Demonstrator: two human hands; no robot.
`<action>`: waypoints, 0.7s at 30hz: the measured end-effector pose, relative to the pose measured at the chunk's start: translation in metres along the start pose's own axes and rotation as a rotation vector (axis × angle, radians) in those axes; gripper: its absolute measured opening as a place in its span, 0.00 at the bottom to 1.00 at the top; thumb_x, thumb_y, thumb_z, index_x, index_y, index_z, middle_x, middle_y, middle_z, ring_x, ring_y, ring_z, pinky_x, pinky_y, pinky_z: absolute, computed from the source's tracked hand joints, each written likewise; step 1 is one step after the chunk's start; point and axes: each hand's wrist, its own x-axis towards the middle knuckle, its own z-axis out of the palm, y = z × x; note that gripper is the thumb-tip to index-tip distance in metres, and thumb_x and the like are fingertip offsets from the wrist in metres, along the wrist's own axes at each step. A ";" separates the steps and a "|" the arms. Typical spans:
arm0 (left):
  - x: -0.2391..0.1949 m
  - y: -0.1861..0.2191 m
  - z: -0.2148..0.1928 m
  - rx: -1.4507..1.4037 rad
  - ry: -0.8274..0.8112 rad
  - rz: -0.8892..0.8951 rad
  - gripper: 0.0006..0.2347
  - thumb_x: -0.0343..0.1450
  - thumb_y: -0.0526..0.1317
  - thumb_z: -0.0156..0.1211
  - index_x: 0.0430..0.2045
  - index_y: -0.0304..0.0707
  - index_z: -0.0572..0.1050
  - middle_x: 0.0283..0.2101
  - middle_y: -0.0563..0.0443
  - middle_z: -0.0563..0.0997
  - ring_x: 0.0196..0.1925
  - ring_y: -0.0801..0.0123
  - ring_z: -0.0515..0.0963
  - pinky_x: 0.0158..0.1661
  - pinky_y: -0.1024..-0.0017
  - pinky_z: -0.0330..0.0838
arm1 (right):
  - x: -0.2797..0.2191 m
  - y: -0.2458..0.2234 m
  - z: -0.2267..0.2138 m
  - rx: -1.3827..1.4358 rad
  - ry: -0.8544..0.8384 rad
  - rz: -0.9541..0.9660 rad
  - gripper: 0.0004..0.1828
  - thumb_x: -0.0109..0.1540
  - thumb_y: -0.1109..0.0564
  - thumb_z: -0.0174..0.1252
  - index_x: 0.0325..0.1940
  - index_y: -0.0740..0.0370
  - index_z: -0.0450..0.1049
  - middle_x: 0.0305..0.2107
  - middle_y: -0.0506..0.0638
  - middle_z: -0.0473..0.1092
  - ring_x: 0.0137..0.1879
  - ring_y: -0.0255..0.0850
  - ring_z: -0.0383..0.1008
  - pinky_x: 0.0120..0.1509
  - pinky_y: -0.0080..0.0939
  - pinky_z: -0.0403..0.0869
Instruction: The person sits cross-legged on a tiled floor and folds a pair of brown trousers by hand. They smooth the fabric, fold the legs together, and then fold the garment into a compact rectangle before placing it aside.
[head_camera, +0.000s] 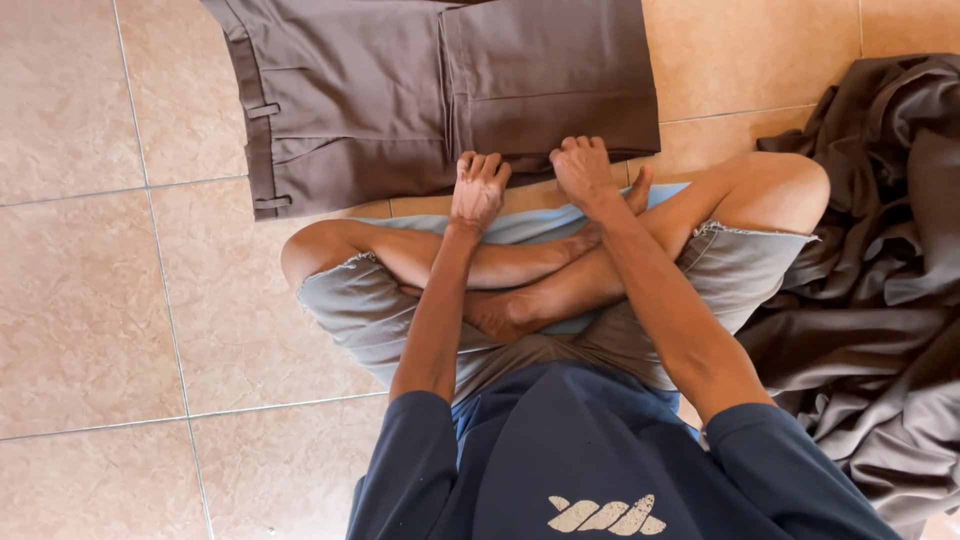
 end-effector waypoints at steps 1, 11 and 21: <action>0.005 0.003 -0.013 0.001 0.026 0.013 0.03 0.71 0.38 0.56 0.27 0.47 0.74 0.35 0.53 0.73 0.40 0.62 0.78 0.53 0.60 0.64 | 0.000 0.003 -0.012 0.000 -0.030 0.016 0.14 0.52 0.49 0.69 0.40 0.49 0.80 0.36 0.48 0.71 0.46 0.48 0.74 0.54 0.53 0.67; 0.033 0.003 -0.059 0.025 0.046 -0.213 0.15 0.74 0.53 0.57 0.47 0.46 0.78 0.53 0.46 0.75 0.54 0.54 0.76 0.52 0.57 0.66 | -0.002 0.025 -0.035 0.153 0.113 0.283 0.13 0.68 0.38 0.54 0.51 0.40 0.77 0.43 0.48 0.74 0.50 0.47 0.78 0.49 0.46 0.76; 0.024 -0.029 -0.050 0.092 -0.231 -0.486 0.29 0.74 0.56 0.58 0.72 0.55 0.61 0.72 0.34 0.62 0.76 0.42 0.57 0.66 0.30 0.47 | 0.044 0.064 -0.073 0.385 -0.315 0.584 0.33 0.71 0.32 0.32 0.53 0.56 0.75 0.47 0.63 0.78 0.55 0.67 0.78 0.55 0.75 0.68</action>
